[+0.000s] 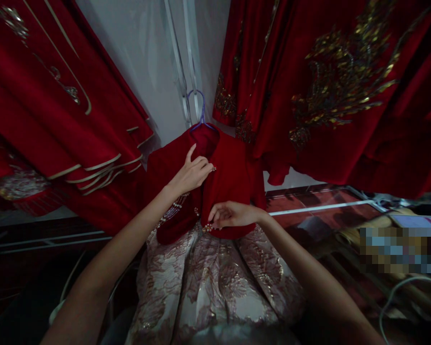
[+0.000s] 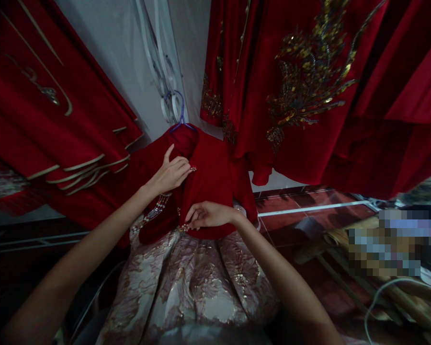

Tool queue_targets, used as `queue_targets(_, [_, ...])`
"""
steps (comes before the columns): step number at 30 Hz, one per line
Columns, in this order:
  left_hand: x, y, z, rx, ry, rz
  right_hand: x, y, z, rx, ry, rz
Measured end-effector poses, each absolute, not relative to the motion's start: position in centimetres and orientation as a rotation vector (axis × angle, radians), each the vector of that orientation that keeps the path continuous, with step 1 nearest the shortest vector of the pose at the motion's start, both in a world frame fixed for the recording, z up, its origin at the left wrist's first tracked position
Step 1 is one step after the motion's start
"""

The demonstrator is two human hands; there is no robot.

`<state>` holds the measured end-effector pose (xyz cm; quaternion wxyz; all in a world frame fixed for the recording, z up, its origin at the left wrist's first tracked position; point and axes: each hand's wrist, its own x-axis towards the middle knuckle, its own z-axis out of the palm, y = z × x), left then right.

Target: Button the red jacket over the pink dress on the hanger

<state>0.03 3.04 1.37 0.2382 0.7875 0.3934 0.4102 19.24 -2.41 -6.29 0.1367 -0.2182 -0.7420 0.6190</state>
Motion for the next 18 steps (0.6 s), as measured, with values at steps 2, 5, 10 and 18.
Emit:
queue_targets(2, [-0.1, 3.0, 1.3, 2.057, 1.091, 1.2, 19.3, -2.1, -5.6, -0.708, -2.162, 1.707])
queue_targets(5, [-0.3, 2.9, 1.1, 2.281, 1.176, 1.252, 18.7, -0.8, -3.9, -0.853, -1.938, 1.395])
queue_targets(10, [-0.3, 2.0, 0.7, 2.508, 1.631, 1.373, 14.3, 2.3, -0.7, -0.783, -1.402, 1.106])
queue_targets(18, [-5.6, 2.5, 2.7, 2.345, 2.207, 1.407, 12.5, 5.8, -1.2, -1.274, -1.616, 0.512])
